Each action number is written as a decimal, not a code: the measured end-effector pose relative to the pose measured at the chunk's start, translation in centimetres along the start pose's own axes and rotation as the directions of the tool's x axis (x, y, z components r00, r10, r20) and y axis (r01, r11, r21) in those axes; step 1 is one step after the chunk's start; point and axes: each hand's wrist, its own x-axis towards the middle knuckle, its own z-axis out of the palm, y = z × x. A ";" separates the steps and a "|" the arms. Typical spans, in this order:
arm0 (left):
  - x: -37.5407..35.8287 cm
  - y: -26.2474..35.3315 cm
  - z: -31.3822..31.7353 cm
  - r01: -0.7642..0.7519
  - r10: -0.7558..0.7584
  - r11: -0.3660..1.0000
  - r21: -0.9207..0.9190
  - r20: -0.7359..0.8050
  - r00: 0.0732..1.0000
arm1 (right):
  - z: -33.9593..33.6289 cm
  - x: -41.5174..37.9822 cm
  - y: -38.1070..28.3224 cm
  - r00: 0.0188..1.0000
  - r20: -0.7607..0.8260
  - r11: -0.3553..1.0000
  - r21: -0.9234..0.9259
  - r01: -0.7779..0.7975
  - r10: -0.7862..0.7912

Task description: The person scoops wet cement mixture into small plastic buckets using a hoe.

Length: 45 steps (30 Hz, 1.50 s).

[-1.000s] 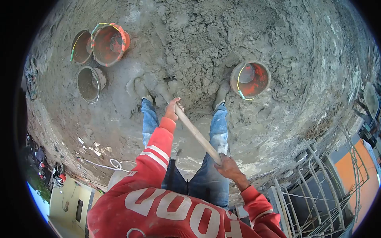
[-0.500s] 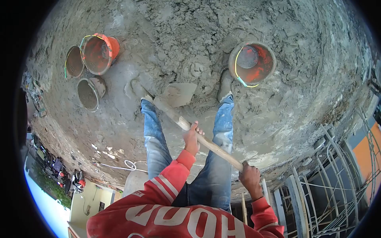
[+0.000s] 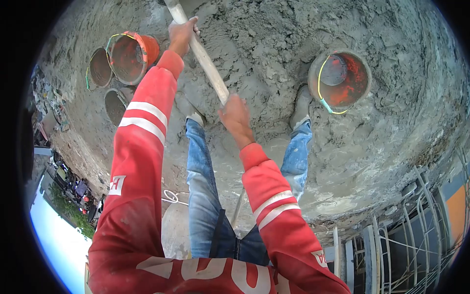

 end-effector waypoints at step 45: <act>-30.1 -19.6 1.9 0.799 -0.750 0.424 -0.426 0.330 0.573 | -10.3 -26.6 12.9 0.900 0.196 0.812 -0.534 -0.235 0.389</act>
